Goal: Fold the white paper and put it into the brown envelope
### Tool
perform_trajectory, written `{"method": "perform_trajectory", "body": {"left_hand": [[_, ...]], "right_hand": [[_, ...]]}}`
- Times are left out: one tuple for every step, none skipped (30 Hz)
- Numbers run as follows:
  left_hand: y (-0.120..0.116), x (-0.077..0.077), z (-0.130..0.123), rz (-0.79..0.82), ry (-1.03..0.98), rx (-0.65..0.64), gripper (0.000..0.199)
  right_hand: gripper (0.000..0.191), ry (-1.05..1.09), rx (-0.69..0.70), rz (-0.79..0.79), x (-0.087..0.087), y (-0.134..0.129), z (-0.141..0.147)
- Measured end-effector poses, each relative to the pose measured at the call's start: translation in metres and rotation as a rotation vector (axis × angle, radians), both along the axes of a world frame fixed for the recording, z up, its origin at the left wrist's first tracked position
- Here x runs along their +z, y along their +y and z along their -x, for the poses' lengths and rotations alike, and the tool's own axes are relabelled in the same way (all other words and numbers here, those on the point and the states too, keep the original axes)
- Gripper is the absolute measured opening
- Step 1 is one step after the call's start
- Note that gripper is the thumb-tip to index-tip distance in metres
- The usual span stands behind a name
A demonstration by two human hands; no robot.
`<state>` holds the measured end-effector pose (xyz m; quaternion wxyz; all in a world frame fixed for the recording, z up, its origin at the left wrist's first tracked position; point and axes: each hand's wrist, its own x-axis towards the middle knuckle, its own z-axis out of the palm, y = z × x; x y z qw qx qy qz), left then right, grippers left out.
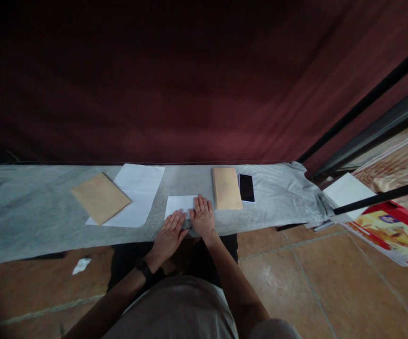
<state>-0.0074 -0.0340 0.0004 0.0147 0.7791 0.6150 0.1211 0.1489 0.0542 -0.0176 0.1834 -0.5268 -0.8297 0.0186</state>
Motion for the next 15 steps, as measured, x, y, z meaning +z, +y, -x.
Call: {"method": "perform_trajectory", "body": {"left_hand": [[0.0, -0.001, 0.0, 0.001, -0.002, -0.004, 0.058], [-0.001, -0.002, 0.001, 0.0, -0.004, -0.013, 0.058], [-0.001, -0.002, 0.003, -0.002, -0.006, -0.022, 0.058], [-0.001, -0.003, 0.004, -0.004, -0.005, -0.03, 0.058], [-0.002, -0.003, 0.005, -0.005, -0.002, -0.034, 0.057], [-0.002, -0.003, 0.006, -0.006, 0.004, -0.036, 0.057], [-0.002, -0.003, 0.007, -0.005, 0.011, -0.035, 0.057], [-0.003, -0.003, 0.007, -0.004, 0.016, -0.034, 0.057], [-0.004, -0.003, 0.007, 0.0, 0.018, -0.034, 0.058], [-0.005, -0.002, 0.008, 0.002, 0.017, -0.033, 0.058], [-0.006, -0.002, 0.009, 0.004, 0.014, -0.028, 0.057], [-0.007, -0.002, 0.01, 0.005, 0.01, -0.022, 0.057], [-0.008, -0.002, 0.012, 0.004, 0.007, -0.012, 0.058], [-0.009, -0.003, 0.014, 0.003, 0.005, 0.0, 0.058], [-0.01, -0.003, 0.017, -0.001, 0.003, 0.015, 0.059]], "right_hand": [[0.057, 0.002, -0.007, 0.005, 0.002, -0.002, 0.001], [0.055, 0.007, -0.015, 0.009, 0.003, -0.006, 0.002], [0.053, 0.014, -0.019, 0.008, 0.004, -0.011, 0.004], [0.052, 0.023, -0.012, 0.006, 0.005, -0.018, 0.007], [0.051, 0.033, 0.007, 0.001, 0.005, -0.026, 0.009], [0.05, 0.042, 0.048, -0.003, 0.005, -0.035, 0.011], [0.05, 0.046, 0.097, -0.002, 0.004, -0.044, 0.012], [0.05, 0.046, 0.129, -0.003, 0.003, -0.052, 0.012], [0.051, 0.044, 0.143, -0.008, 0.002, -0.058, 0.01], [0.052, 0.041, 0.147, -0.013, 0.001, -0.063, 0.007], [0.053, 0.037, 0.139, -0.018, 0.0, -0.065, 0.002], [0.054, 0.033, 0.127, -0.023, -0.001, -0.066, -0.003], [0.054, 0.028, 0.115, -0.026, -0.002, -0.066, -0.008], [0.054, 0.023, 0.103, -0.027, -0.003, -0.065, -0.014], [0.054, 0.017, 0.096, -0.026, -0.003, -0.063, -0.019]]}}
